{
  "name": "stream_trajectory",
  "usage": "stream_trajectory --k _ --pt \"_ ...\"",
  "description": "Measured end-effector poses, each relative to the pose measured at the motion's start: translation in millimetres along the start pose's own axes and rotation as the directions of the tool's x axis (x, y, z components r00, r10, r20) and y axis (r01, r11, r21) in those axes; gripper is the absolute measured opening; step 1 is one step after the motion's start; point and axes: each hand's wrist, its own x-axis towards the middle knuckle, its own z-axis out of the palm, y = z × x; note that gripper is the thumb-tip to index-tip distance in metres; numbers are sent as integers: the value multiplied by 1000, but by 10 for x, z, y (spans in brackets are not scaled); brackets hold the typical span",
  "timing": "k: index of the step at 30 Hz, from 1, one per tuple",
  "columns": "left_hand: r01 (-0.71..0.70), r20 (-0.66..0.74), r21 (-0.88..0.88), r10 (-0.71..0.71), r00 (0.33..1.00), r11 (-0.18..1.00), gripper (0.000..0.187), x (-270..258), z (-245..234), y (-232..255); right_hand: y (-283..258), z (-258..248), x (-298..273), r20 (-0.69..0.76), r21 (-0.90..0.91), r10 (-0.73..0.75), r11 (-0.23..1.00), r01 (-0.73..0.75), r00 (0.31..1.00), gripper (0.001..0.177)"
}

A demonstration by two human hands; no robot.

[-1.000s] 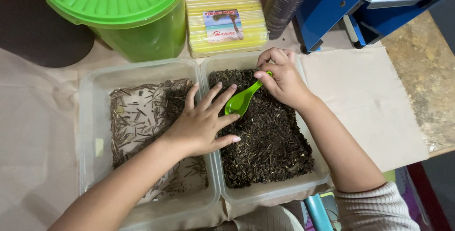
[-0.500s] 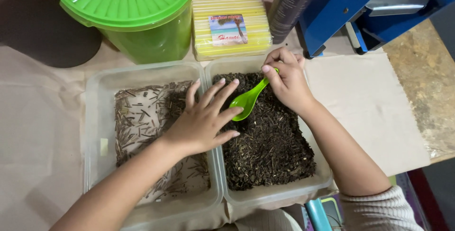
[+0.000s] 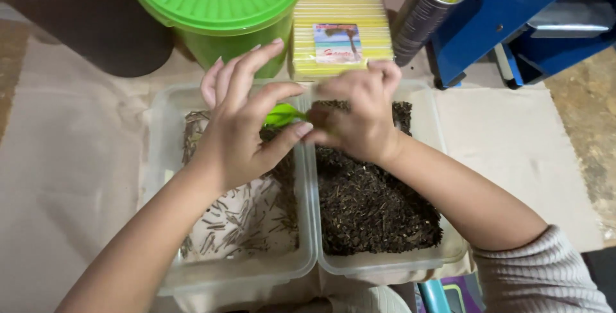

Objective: Sort dried tea leaves in plastic containers using a small spoon

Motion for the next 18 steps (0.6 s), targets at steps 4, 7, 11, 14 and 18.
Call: stream_trajectory --k 4,7,11,14,18 --pt "20 -27 2 -20 999 1000 54 -91 -77 -43 -40 -189 32 -51 -143 -458 883 447 888 44" --pt "2 -93 41 1 996 999 54 -174 -69 -96 13 -310 -7 -10 -217 -512 839 498 859 40" --pt "95 -4 49 -95 996 994 60 -319 -10 -112 184 -449 -113 -73 -217 -417 893 394 906 46" --pt "188 212 84 -202 956 979 66 -440 71 -46 212 -733 -154 20 -244 -108 964 110 994 44" --pt "171 637 257 -300 710 951 97 -648 269 50 348 -923 -473 278 -215 503 863 -458 818 43"
